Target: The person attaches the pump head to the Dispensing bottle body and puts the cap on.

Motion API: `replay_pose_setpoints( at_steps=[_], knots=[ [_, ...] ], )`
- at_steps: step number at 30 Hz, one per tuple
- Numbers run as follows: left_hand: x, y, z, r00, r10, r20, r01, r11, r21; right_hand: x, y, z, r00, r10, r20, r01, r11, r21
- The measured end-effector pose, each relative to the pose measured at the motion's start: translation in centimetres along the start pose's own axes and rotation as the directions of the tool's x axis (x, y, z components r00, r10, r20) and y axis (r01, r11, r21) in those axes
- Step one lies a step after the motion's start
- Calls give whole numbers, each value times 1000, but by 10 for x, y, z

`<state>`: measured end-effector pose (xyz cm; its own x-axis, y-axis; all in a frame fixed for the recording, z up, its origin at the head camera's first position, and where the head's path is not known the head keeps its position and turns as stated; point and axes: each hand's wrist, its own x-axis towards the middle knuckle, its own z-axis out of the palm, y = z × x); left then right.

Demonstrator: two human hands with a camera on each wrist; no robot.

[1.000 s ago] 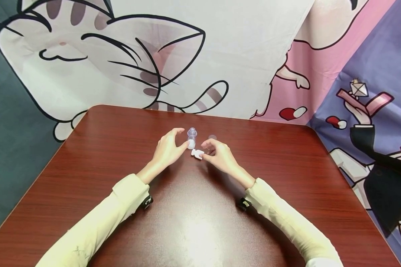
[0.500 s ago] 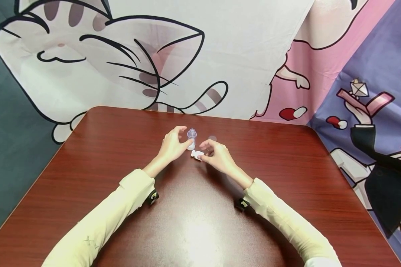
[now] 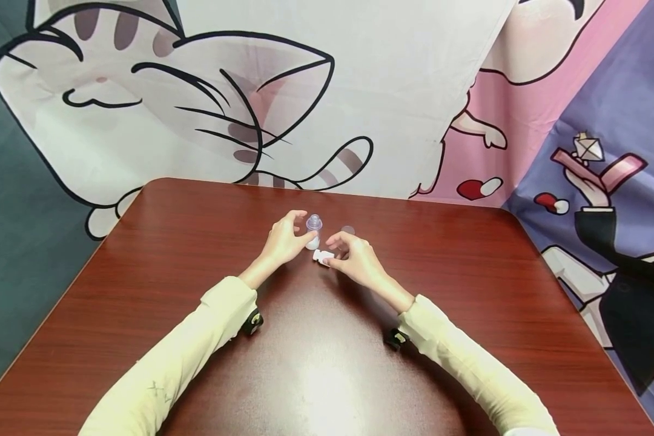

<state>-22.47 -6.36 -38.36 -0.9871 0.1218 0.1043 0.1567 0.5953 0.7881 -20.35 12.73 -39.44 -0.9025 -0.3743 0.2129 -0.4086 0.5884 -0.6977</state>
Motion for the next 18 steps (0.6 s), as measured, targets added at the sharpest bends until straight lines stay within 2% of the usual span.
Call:
replay_pose_setpoints(
  at_steps=[18],
  knots=[
    [7, 3, 3, 999, -35, 40, 34, 999, 32, 0, 2, 1, 1000, 20, 19, -19, 999, -28]
  ],
)
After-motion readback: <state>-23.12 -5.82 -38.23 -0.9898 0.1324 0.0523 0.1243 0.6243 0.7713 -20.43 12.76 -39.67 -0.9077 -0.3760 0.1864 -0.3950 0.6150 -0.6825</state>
